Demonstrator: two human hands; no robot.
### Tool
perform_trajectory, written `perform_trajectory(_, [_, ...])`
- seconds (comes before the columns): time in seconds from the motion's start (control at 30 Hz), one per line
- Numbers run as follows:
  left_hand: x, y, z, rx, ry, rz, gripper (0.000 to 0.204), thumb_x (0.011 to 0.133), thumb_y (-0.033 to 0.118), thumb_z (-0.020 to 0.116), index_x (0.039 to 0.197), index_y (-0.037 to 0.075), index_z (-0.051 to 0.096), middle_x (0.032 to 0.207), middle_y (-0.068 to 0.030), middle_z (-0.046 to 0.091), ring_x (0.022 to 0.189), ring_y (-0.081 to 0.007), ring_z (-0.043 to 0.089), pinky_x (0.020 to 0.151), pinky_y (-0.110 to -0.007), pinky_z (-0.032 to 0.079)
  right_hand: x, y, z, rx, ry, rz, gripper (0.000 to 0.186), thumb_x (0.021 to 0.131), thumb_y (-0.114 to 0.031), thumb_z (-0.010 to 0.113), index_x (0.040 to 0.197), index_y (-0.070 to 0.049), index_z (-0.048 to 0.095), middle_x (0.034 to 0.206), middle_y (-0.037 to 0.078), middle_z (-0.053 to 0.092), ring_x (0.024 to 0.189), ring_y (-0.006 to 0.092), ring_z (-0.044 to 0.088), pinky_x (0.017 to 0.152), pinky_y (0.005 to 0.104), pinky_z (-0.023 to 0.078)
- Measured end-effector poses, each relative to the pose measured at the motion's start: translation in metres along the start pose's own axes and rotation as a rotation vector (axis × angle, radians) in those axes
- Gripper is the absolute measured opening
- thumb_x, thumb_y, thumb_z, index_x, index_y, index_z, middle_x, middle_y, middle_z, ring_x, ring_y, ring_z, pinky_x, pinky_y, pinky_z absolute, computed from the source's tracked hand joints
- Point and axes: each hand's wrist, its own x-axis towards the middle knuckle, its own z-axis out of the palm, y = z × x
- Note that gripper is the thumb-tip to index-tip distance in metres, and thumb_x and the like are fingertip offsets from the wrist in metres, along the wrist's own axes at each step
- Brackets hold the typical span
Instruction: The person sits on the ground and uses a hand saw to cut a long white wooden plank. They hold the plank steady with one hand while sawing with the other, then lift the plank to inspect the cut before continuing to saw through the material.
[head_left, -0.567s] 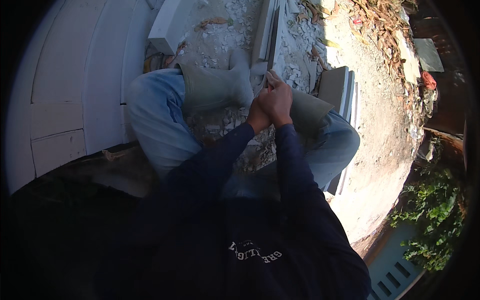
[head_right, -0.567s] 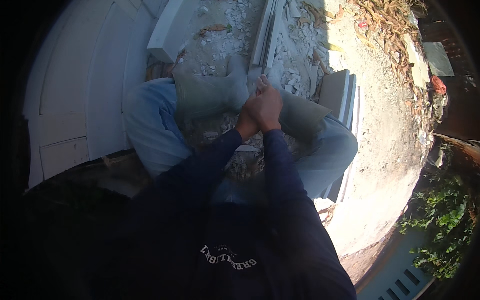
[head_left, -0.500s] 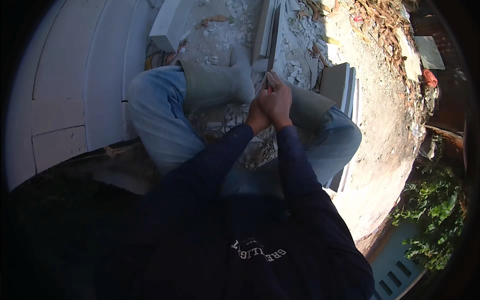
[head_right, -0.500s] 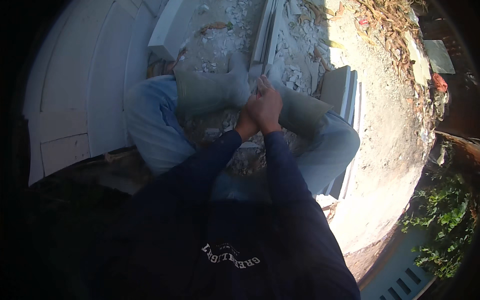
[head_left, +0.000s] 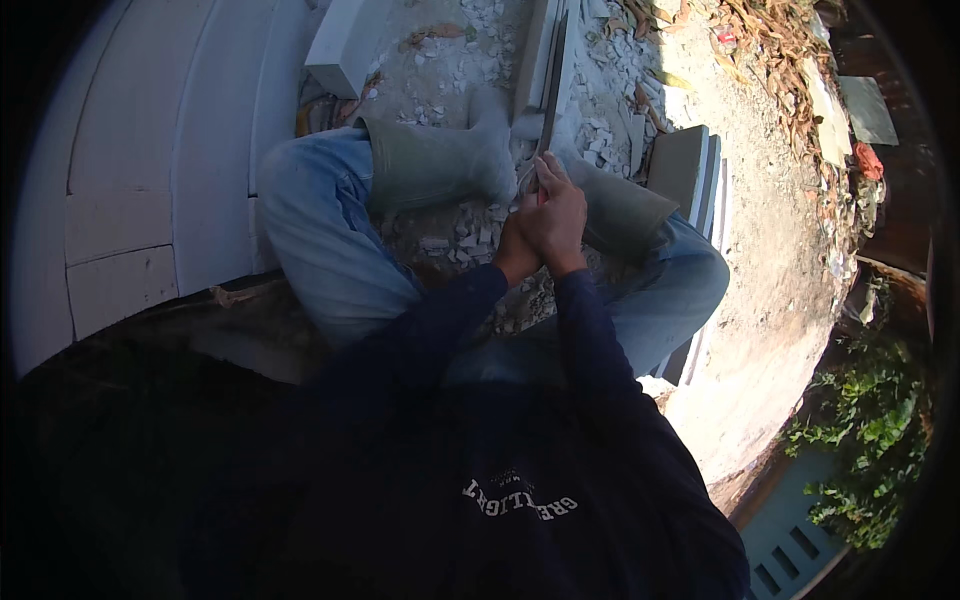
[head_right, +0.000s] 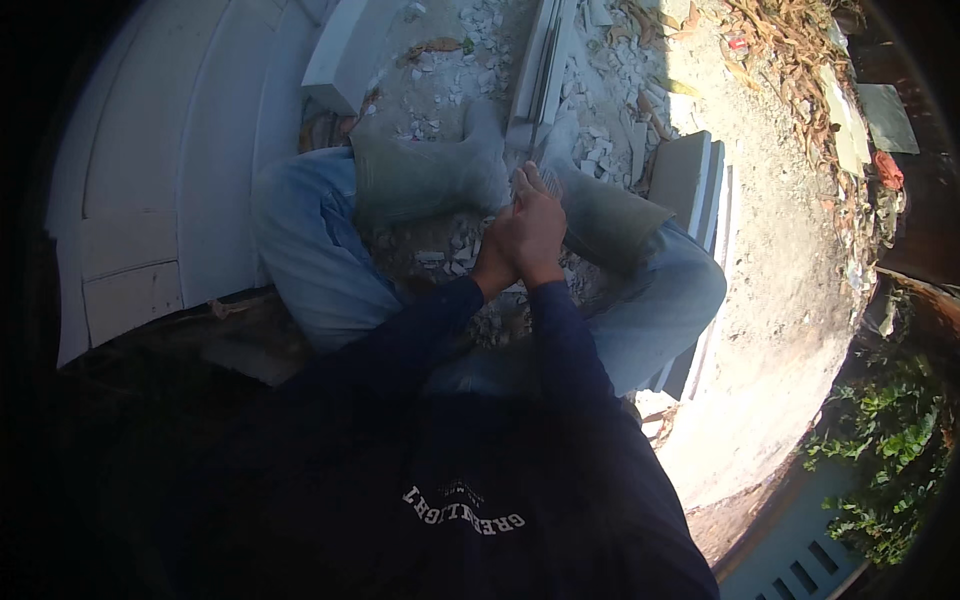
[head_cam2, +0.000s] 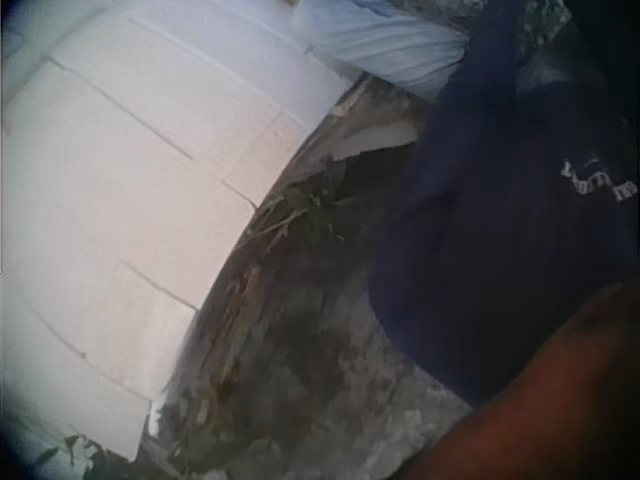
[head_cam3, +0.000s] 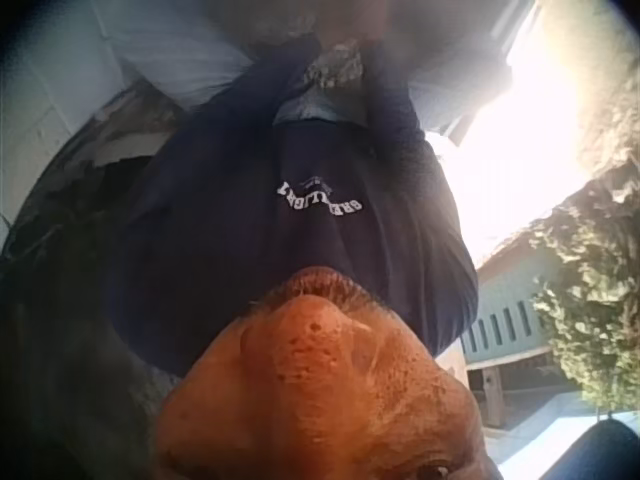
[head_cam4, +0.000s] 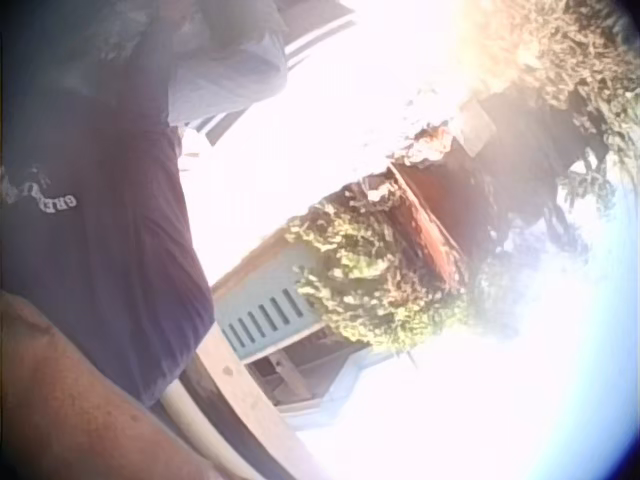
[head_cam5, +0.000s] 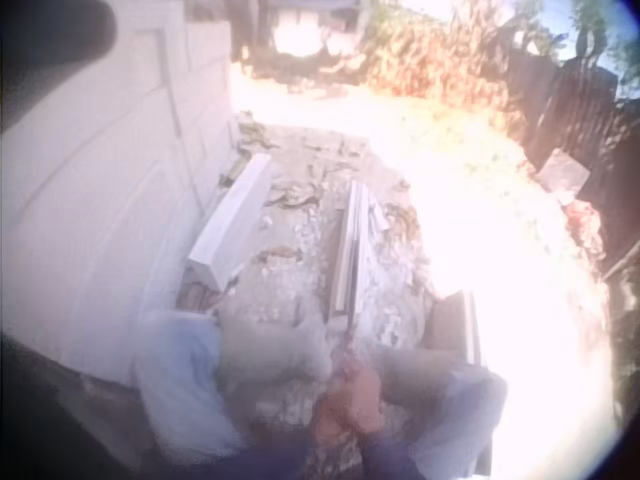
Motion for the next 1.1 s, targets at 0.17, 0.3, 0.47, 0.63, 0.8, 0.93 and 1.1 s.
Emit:
perform_trajectory(0.17, [-0.077, 0.011, -0.019, -0.065, -0.087, -0.095, 0.054, 0.091, 0.03, 0.073, 0.133, 0.003, 0.052, 0.115, -0.0229, 0.069, 0.114, -0.0417, 0.066, 0.09, -0.046, 0.053, -0.079, -0.023, -0.006, 0.128, 0.007, 0.06, 0.046, 0.083, -0.008, 0.062, 0.128, -0.001, 0.069, 0.141, 0.022, 0.061, 0.12, 0.04, 0.066, 0.105, 0.0432, 0.051])
perform_trajectory(0.3, [0.025, 0.003, -0.007, -0.02, -0.029, 0.11, 0.051, 0.092, 0.029, 0.072, 0.129, 0.002, 0.051, 0.111, -0.0261, 0.071, 0.106, -0.0438, 0.068, 0.085, -0.048, 0.055, 0.021, -0.011, -0.005, 0.057, 0.011, 0.054, 0.045, 0.083, -0.007, 0.061, 0.127, -0.001, 0.071, 0.14, 0.023, 0.062, 0.12, 0.0405, 0.066, 0.105, 0.0429, 0.051])
perform_trajectory(0.47, [-0.004, 0.012, 0.001, -0.057, -0.146, -0.128, 0.056, 0.092, 0.03, 0.073, 0.133, 0.001, 0.049, 0.118, -0.0273, 0.069, 0.115, -0.0427, 0.066, 0.09, -0.046, 0.054, -0.006, 0.0, -0.01, 0.043, 0.027, 0.019, 0.046, 0.082, -0.005, 0.061, 0.127, -0.002, 0.071, 0.142, 0.022, 0.061, 0.12, 0.04, 0.066, 0.104, 0.0426, 0.051])
perform_trajectory(0.63, [-0.074, 0.007, -0.013, -0.011, -0.011, 0.043, 0.056, 0.092, 0.03, 0.074, 0.134, 0.002, 0.05, 0.115, -0.0269, 0.07, 0.115, -0.0428, 0.066, 0.091, -0.044, 0.055, -0.076, -0.027, -0.013, 0.163, -0.008, 0.051, 0.043, 0.082, -0.003, 0.062, 0.123, -0.002, 0.073, 0.141, 0.022, 0.061, 0.122, 0.0386, 0.065, 0.105, 0.0412, 0.051])
perform_trajectory(0.8, [0.046, 0.001, -0.007, 0.093, -0.114, 0.083, 0.049, 0.092, 0.027, 0.072, 0.128, 0.002, 0.053, 0.119, -0.0266, 0.068, 0.114, -0.0399, 0.066, 0.088, -0.045, 0.054, 0.034, -0.001, 0.002, 0.007, 0.025, 0.064, 0.041, 0.084, -0.007, 0.062, 0.124, -0.001, 0.073, 0.14, 0.021, 0.063, 0.122, 0.0379, 0.065, 0.107, 0.0399, 0.049])
perform_trajectory(0.93, [0.004, -0.013, 0.001, -0.016, -0.067, -0.004, 0.051, 0.091, 0.028, 0.072, 0.13, 0.002, 0.052, 0.116, -0.025, 0.069, 0.113, -0.0403, 0.067, 0.089, -0.046, 0.054, 0.0, -0.009, -0.003, 0.057, -0.001, 0.005, 0.043, 0.083, -0.007, 0.063, 0.125, -0.002, 0.072, 0.139, 0.022, 0.063, 0.121, 0.0381, 0.065, 0.105, 0.0409, 0.05])
perform_trajectory(1.1, [-0.07, -0.011, -0.013, -0.019, -0.084, -0.003, 0.054, 0.09, 0.029, 0.074, 0.13, 0.001, 0.051, 0.114, -0.0248, 0.07, 0.11, -0.0426, 0.067, 0.088, -0.046, 0.055, -0.076, -0.018, -0.002, 0.12, -0.025, 0.037, 0.039, 0.084, -0.006, 0.064, 0.122, -0.002, 0.074, 0.139, 0.022, 0.063, 0.12, 0.0382, 0.066, 0.104, 0.0411, 0.051])
